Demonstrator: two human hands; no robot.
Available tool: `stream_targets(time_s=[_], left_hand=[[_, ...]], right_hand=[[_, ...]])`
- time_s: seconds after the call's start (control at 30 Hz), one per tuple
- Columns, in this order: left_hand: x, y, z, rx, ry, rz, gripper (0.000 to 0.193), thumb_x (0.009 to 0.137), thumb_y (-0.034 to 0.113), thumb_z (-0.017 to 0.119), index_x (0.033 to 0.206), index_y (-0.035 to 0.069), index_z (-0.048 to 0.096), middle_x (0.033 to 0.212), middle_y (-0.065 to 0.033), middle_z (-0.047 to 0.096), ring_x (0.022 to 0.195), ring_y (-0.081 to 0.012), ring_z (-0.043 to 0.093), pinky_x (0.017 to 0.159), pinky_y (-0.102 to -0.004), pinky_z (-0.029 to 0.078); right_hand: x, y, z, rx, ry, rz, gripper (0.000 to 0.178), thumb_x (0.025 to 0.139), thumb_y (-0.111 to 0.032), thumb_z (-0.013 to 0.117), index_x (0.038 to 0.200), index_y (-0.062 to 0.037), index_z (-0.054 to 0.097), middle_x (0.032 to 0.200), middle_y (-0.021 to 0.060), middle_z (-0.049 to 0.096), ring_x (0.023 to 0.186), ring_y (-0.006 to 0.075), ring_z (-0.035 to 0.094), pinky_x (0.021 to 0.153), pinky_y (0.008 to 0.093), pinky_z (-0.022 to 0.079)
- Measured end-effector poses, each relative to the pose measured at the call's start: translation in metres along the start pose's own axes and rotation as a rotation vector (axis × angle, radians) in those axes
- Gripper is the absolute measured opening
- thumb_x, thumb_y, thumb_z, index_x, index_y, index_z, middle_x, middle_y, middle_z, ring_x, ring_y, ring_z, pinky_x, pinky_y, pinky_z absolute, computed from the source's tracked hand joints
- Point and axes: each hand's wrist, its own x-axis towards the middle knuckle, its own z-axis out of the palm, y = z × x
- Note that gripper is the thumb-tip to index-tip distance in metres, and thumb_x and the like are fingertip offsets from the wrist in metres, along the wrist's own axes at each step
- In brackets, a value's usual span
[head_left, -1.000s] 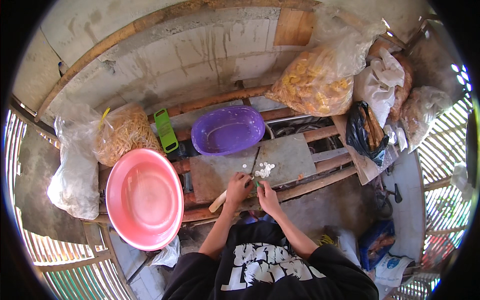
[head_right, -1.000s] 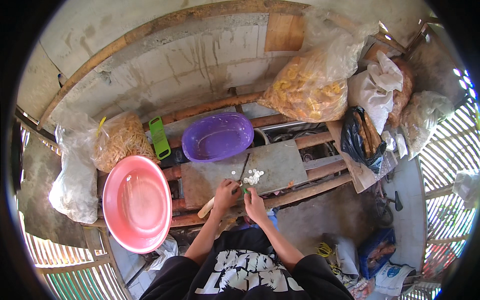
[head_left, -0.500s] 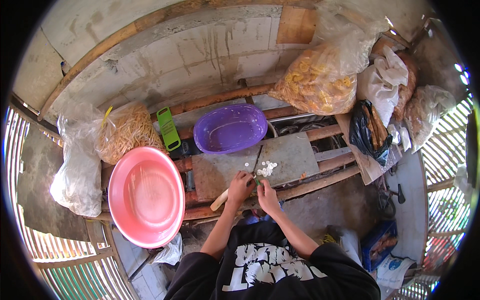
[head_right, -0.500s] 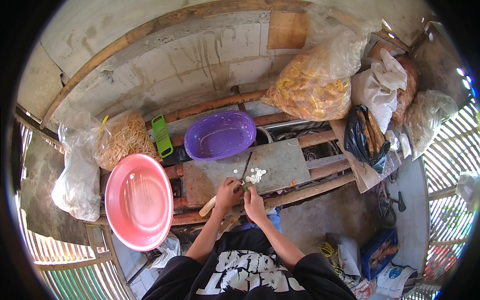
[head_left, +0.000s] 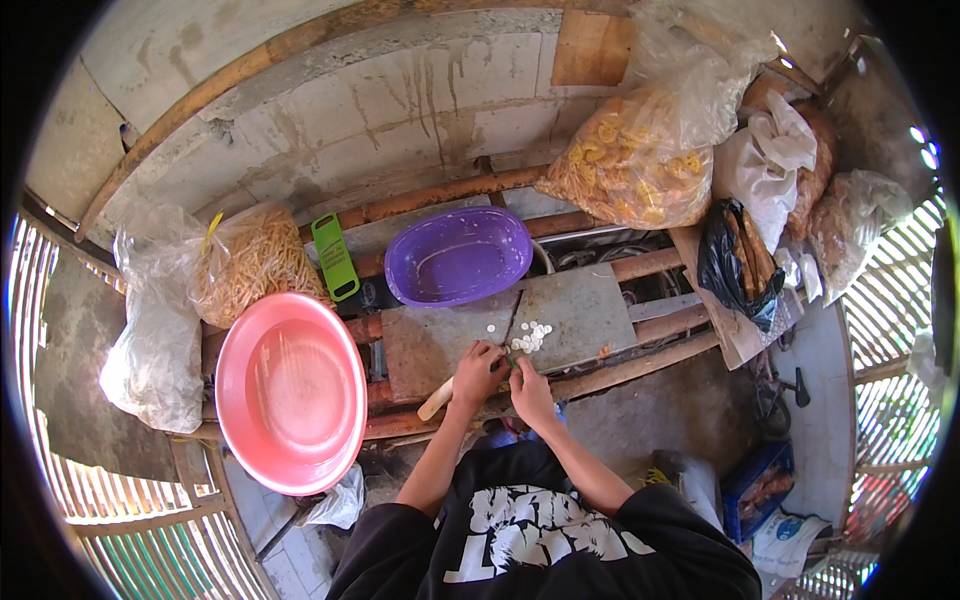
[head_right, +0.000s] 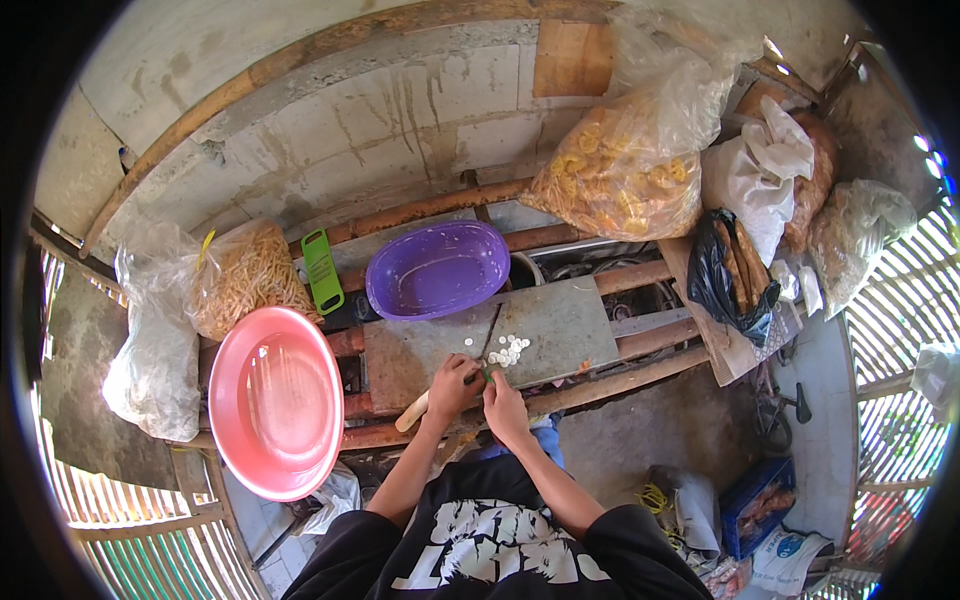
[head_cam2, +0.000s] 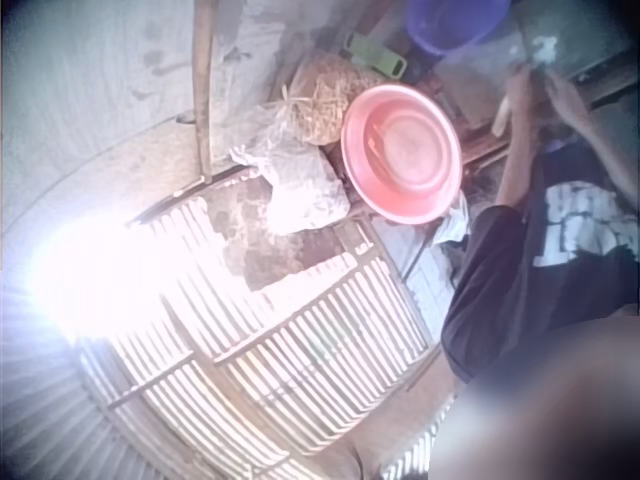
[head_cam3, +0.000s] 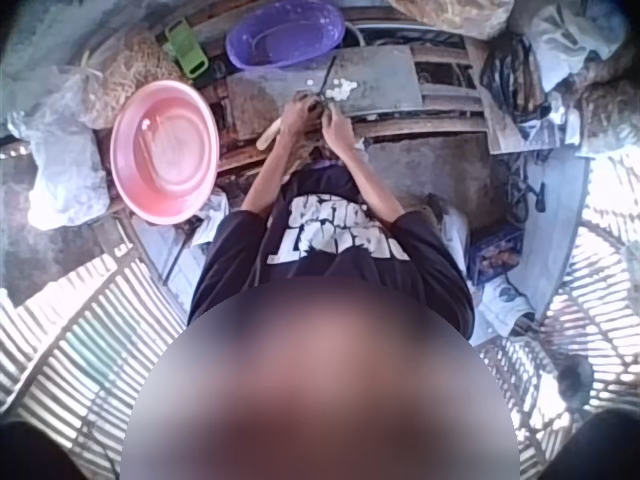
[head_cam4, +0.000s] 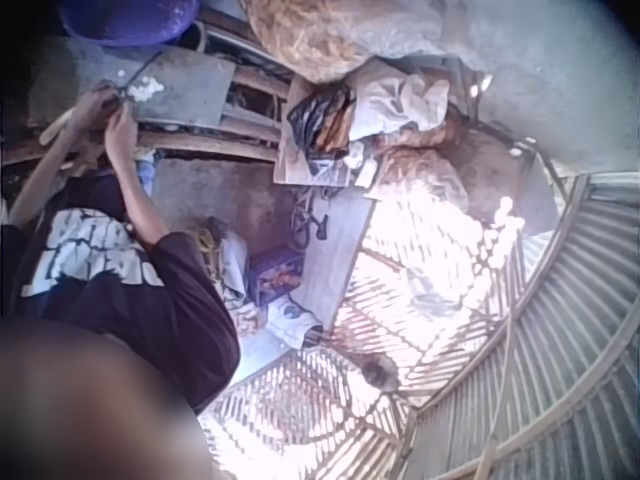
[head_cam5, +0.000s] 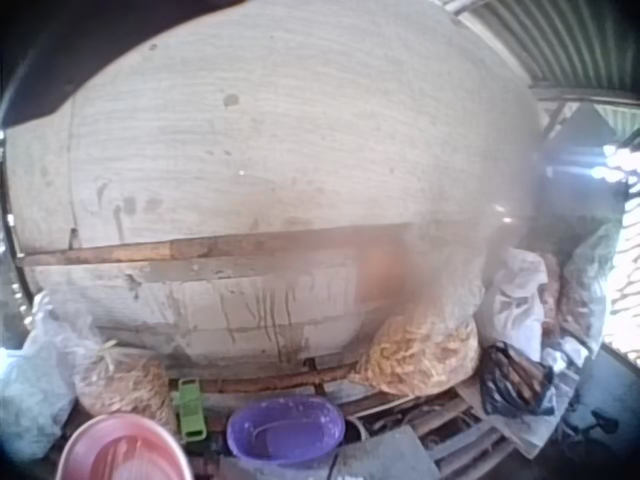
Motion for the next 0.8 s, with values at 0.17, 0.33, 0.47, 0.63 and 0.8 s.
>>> stream_targets(time_s=[0.17, 0.33, 0.47, 0.63, 0.8], left_hand=[[0.0, -0.001, -0.001, -0.008, 0.008, 0.01, 0.012, 0.062, 0.006, 0.06, 0.074, 0.004, 0.057, 0.076, -0.009, 0.056, 0.078, -0.0286, 0.052, 0.067, -0.037, 0.044], [0.001, 0.001, -0.003, -0.006, 0.006, 0.01, 0.014, 0.062, 0.005, 0.06, 0.076, 0.004, 0.059, 0.077, -0.0088, 0.056, 0.079, -0.0283, 0.052, 0.068, -0.0363, 0.044], [0.0, -0.001, -0.002, 0.023, 0.012, 0.007, 0.014, 0.062, 0.005, 0.059, 0.076, 0.004, 0.059, 0.077, -0.009, 0.056, 0.079, -0.0283, 0.052, 0.067, -0.0364, 0.045], [0.001, -0.001, -0.003, 0.019, 0.008, -0.005, 0.015, 0.062, 0.005, 0.059, 0.077, 0.005, 0.059, 0.078, -0.0088, 0.056, 0.079, -0.0278, 0.053, 0.067, -0.0364, 0.045], [0.002, 0.001, -0.007, 0.014, -0.027, -0.021, 0.016, 0.063, 0.006, 0.059, 0.079, 0.005, 0.059, 0.079, -0.0086, 0.056, 0.079, -0.0272, 0.052, 0.068, -0.0358, 0.044]], right_hand=[[0.003, 0.006, 0.001, -0.003, 0.004, 0.001, 0.021, 0.082, -0.017, 0.043, 0.099, -0.0049, 0.047, 0.068, 0.0236, 0.056, 0.067, 0.0425, 0.053, 0.057, 0.0505, 0.04], [0.002, 0.006, -0.002, 0.038, 0.022, 0.007, 0.021, 0.082, -0.017, 0.044, 0.098, -0.0043, 0.048, 0.067, 0.0233, 0.055, 0.066, 0.0416, 0.053, 0.057, 0.049, 0.04], [-0.004, 0.003, -0.012, 0.076, 0.026, 0.054, 0.02, 0.082, -0.017, 0.045, 0.098, -0.004, 0.046, 0.066, 0.0227, 0.055, 0.065, 0.0413, 0.053, 0.056, 0.0477, 0.04], [-0.005, 0.009, -0.006, 0.054, 0.085, -0.062, 0.02, 0.083, -0.016, 0.045, 0.099, -0.0032, 0.046, 0.063, 0.0217, 0.055, 0.064, 0.0409, 0.054, 0.055, 0.0463, 0.04], [0.0, 0.012, 0.005, 0.301, 0.032, 0.212, 0.024, 0.083, -0.015, 0.042, 0.105, -0.0036, 0.044, 0.061, 0.02, 0.054, 0.061, 0.0383, 0.055, 0.054, 0.0443, 0.041]])
